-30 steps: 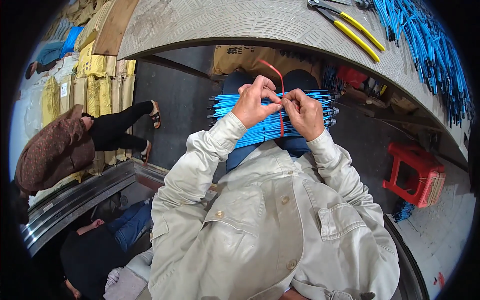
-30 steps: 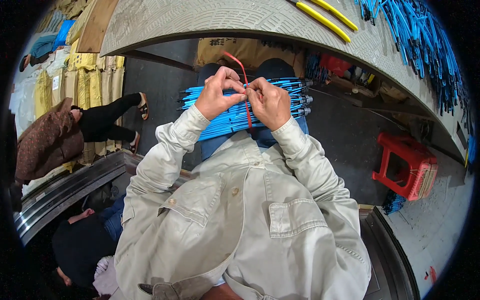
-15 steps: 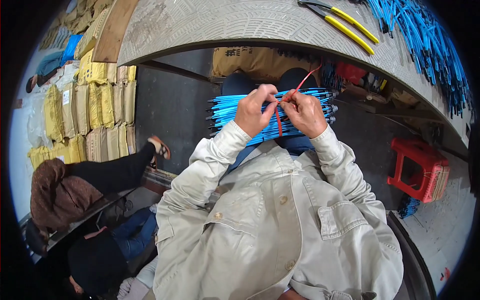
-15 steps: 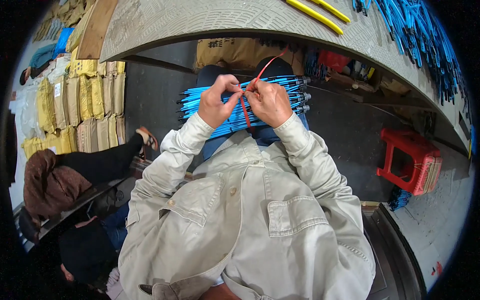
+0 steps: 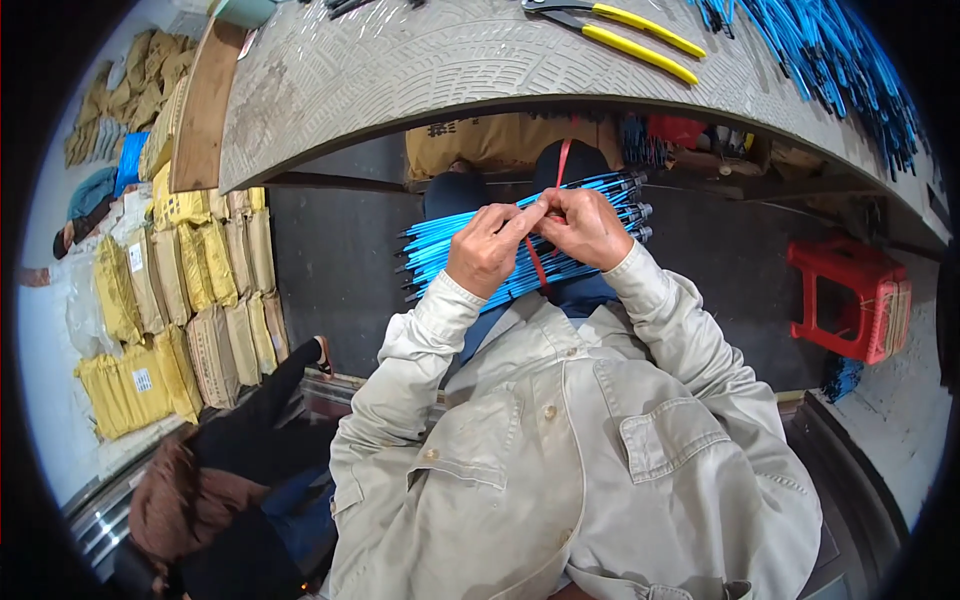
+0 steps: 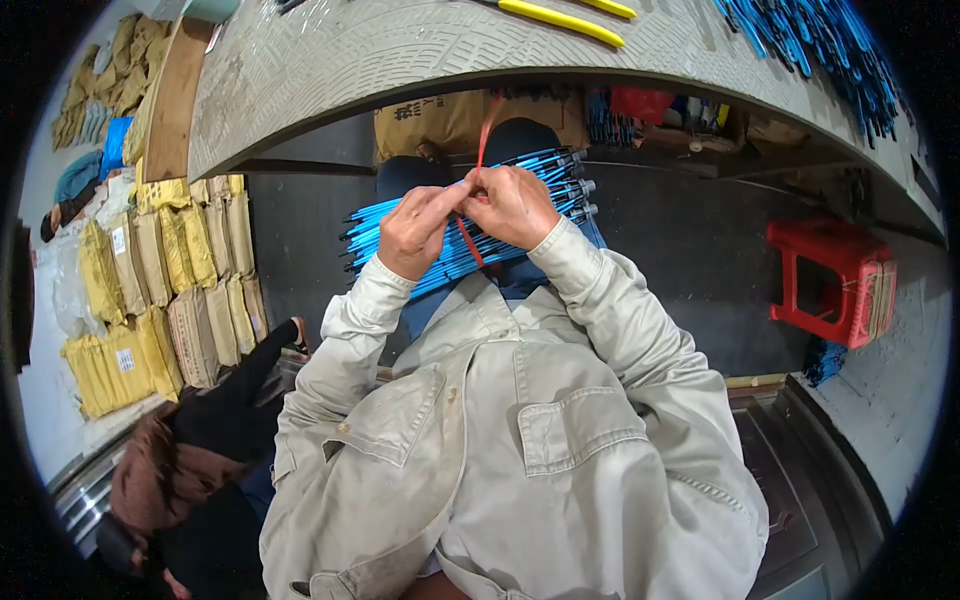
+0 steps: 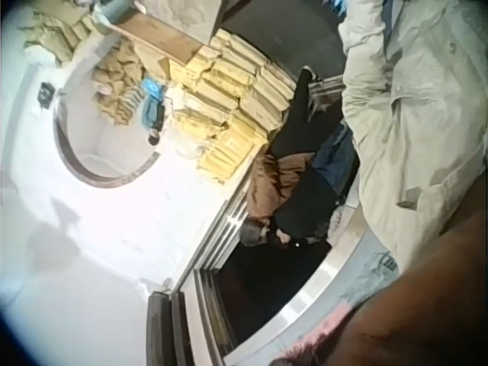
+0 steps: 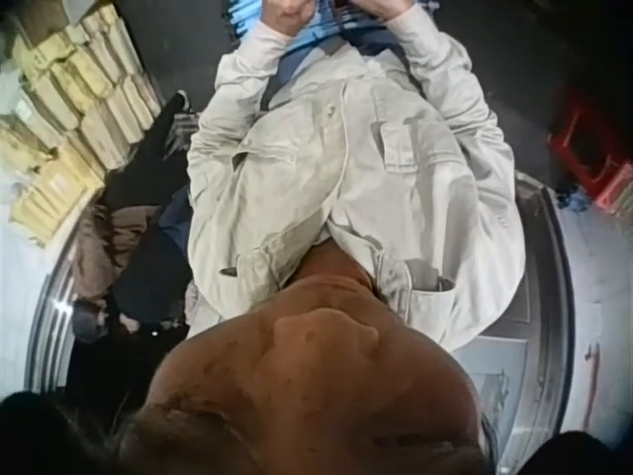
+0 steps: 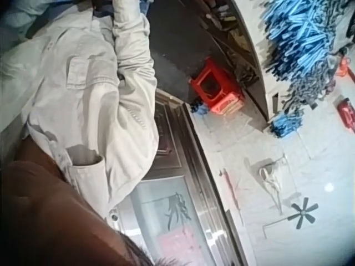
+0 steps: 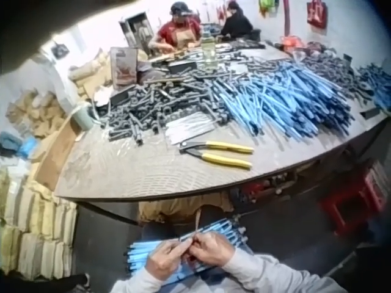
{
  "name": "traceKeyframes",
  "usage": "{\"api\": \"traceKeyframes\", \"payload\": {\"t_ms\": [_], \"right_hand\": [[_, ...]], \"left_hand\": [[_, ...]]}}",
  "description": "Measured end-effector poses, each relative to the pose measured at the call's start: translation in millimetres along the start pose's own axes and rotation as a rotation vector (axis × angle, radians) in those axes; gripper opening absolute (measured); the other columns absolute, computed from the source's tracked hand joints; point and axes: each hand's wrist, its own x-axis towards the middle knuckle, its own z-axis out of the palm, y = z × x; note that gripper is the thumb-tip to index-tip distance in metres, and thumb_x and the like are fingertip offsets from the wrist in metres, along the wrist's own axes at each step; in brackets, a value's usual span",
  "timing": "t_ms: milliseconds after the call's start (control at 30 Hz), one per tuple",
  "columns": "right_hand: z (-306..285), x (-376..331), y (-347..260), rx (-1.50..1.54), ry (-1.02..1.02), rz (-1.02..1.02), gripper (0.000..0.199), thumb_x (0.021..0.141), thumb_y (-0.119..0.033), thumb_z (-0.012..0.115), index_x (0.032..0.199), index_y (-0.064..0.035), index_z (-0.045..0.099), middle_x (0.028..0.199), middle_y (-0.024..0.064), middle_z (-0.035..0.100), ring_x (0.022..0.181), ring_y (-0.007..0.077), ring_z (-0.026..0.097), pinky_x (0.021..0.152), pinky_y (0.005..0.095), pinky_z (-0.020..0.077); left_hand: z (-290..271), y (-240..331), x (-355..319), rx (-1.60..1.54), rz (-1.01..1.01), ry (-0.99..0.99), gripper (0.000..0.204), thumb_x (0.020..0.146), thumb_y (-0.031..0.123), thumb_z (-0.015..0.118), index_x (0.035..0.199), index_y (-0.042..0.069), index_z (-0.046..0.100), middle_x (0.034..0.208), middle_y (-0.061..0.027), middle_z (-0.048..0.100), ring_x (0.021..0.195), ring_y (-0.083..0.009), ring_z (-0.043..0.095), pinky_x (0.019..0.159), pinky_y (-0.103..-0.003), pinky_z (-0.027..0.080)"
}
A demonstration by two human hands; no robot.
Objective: Organizing and bundling small blue wire components using rubber bands.
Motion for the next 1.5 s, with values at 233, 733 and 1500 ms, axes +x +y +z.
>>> {"api": "traceKeyframes", "payload": {"t_ms": [233, 733, 1500], "right_hand": [[-3, 4, 1, -0.011, -0.060, 0.061, 0.011, 0.071, -0.010, 0.061, 0.067, 0.0005, 0.059, 0.050, 0.0053, 0.052, 0.041, 0.0166, 0.040, 0.041, 0.0296, 0.0330], [-1, -2, -2, 0.185, -0.057, 0.131, 0.010, 0.073, -0.010, 0.064, 0.068, -0.0016, 0.062, 0.050, -0.0011, 0.051, 0.042, 0.0086, 0.037, 0.040, 0.0230, 0.0303], [-2, 1, -1, 0.203, -0.013, 0.114, 0.007, 0.072, -0.009, 0.066, 0.070, -0.0020, 0.063, 0.049, -0.0026, 0.048, 0.043, 0.0069, 0.036, 0.040, 0.0208, 0.0282]], "left_hand": [[0, -6, -3, -0.015, 0.031, 0.017, 0.041, 0.064, -0.008, 0.060, 0.101, 0.008, 0.066, 0.082, -0.0051, 0.057, 0.065, -0.0170, 0.054, 0.056, -0.027, 0.047], [0, -4, -4, -0.107, -0.103, 0.038, 0.025, 0.069, -0.007, 0.060, 0.091, 0.003, 0.065, 0.081, -0.0071, 0.061, 0.065, -0.0195, 0.057, 0.058, -0.027, 0.048], [-3, -10, 5, -0.265, -0.390, -0.074, 0.021, 0.069, 0.007, 0.060, 0.089, 0.009, 0.054, 0.079, 0.0012, 0.057, 0.072, -0.0149, 0.052, 0.095, -0.037, 0.021]]}}
